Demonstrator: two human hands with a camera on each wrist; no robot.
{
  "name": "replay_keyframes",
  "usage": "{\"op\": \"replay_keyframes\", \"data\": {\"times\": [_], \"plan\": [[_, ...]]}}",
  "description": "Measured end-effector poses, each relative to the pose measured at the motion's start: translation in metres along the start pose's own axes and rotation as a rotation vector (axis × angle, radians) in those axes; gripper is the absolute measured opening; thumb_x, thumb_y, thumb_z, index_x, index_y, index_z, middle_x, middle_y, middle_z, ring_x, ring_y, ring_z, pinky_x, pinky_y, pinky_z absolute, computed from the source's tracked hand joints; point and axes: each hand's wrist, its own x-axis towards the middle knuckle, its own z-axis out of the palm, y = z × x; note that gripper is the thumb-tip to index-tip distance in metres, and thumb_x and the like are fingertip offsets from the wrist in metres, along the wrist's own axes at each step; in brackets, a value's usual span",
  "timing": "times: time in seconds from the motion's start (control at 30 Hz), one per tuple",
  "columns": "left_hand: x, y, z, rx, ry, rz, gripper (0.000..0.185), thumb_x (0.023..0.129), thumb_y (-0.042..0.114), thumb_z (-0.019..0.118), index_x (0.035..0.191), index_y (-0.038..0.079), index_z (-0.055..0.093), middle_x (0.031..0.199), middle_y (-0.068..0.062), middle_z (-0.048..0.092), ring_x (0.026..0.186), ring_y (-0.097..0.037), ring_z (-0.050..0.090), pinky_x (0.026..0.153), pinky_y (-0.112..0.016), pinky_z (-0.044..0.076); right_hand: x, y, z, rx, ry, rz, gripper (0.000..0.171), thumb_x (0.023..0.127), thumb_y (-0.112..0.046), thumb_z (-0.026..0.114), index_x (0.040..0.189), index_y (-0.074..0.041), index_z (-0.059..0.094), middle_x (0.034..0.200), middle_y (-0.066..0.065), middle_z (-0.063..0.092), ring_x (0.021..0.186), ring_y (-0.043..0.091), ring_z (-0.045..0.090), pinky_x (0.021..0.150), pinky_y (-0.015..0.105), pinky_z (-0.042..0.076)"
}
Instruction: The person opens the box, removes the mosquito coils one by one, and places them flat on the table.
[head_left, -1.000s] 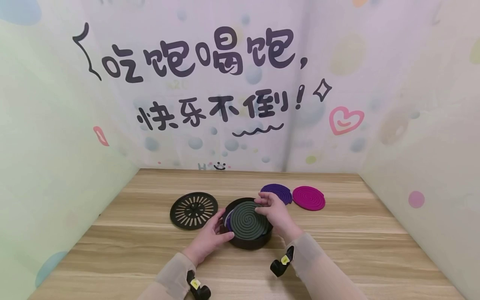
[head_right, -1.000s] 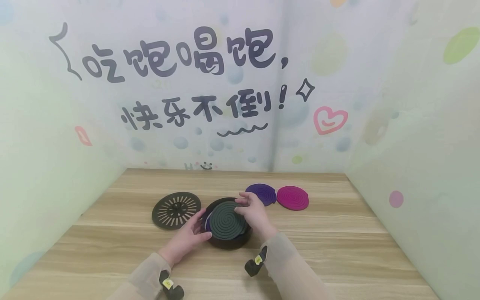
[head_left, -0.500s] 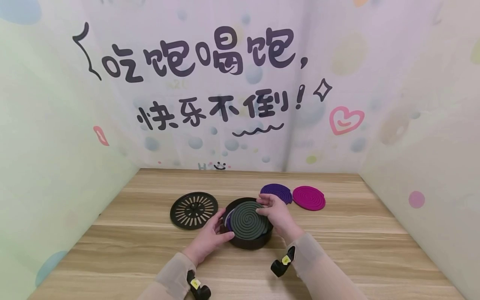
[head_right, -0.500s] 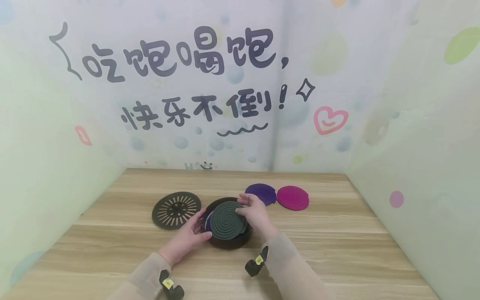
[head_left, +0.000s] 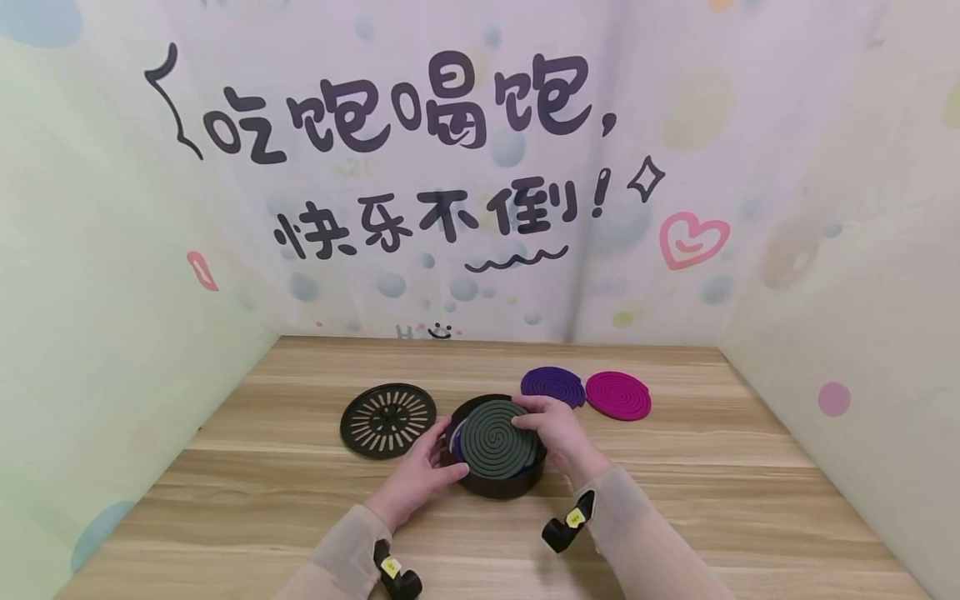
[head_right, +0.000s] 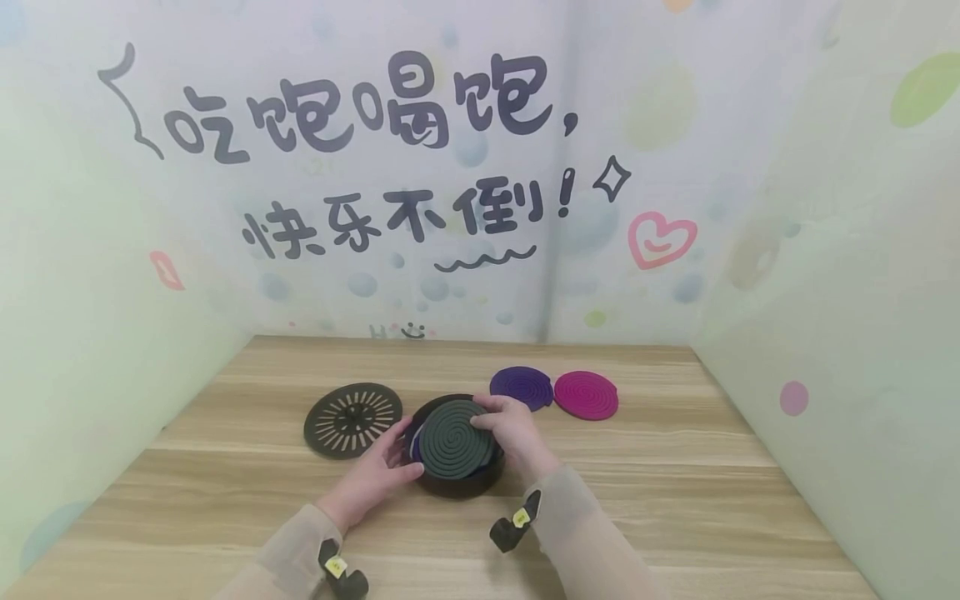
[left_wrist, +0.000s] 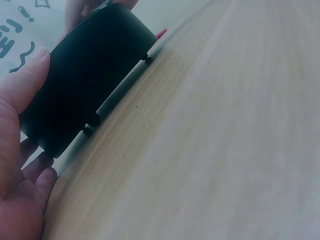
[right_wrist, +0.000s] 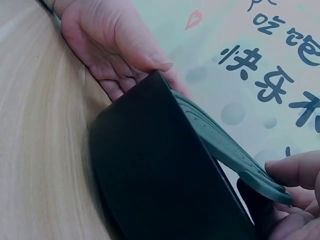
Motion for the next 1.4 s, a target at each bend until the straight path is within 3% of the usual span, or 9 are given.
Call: {"op": "replay_keyframes", "data": {"times": [0.13,0.4,0.53,0.83,1.13,1.4], "plan": [[-0.0001,0.0003,0.0002,-0.002,0.001,0.002,0.090,0.085,0.021,0.075,0.153,0.008,0.019,0.154,-0.021,0.025,0.139,-0.037,0.029,0.111,-0.047,0.030,-0.0008,-0.0003,0.0000,-0.013,-0.009,0.001,0.042,0.086,0.002,0.063,0.128,0.001,0.059,0.130,0.018,0.057,0.113,0.023,0.054,0.100,0.039,0.044],[0.0002,0.0011,0.0007,0.000,0.004,0.008,0.089,0.085,0.020,0.075,0.153,0.008,0.020,0.154,-0.021,0.025,0.139,-0.037,0.029,0.111,-0.047,0.030,-0.0002,-0.0009,0.0004,0.041,-0.039,-0.002,0.049,0.085,0.008,0.060,0.133,0.006,0.051,0.115,0.020,0.063,0.091,0.016,0.063,0.076,0.024,0.055],[-0.0002,0.0022,0.0009,0.007,0.012,0.003,0.088,0.084,0.021,0.075,0.153,0.009,0.021,0.154,-0.020,0.025,0.139,-0.037,0.029,0.111,-0.048,0.030,0.0001,-0.0014,-0.0002,0.071,-0.063,0.009,0.056,0.083,0.011,0.059,0.137,0.006,0.045,0.115,0.020,0.062,0.090,0.016,0.064,0.076,0.024,0.055],[0.0001,0.0018,0.0007,0.019,0.014,0.000,0.087,0.084,0.021,0.075,0.152,0.010,0.022,0.154,-0.019,0.024,0.139,-0.037,0.029,0.112,-0.049,0.027,-0.0009,-0.0036,-0.0031,0.059,-0.135,0.040,0.054,0.081,0.008,0.063,0.133,0.006,0.048,0.111,0.017,0.060,0.088,0.015,0.061,0.073,0.024,0.055],[-0.0008,0.0026,0.0010,0.005,0.002,0.000,0.088,0.085,0.021,0.075,0.153,0.009,0.020,0.154,-0.020,0.025,0.140,-0.037,0.028,0.111,-0.048,0.028,0.0010,-0.0056,-0.0040,0.057,-0.185,0.084,0.058,0.081,0.009,0.062,0.136,0.000,0.045,0.115,0.018,0.060,0.082,0.017,0.065,0.068,0.031,0.058],[-0.0006,0.0036,0.0008,0.006,0.000,-0.002,0.089,0.084,0.022,0.075,0.153,0.009,0.020,0.154,-0.021,0.025,0.140,-0.038,0.028,0.111,-0.049,0.028,0.0014,-0.0048,-0.0041,0.076,-0.159,0.087,0.058,0.082,0.012,0.059,0.136,0.000,0.041,0.119,0.021,0.059,0.085,0.019,0.065,0.071,0.034,0.059]]}}
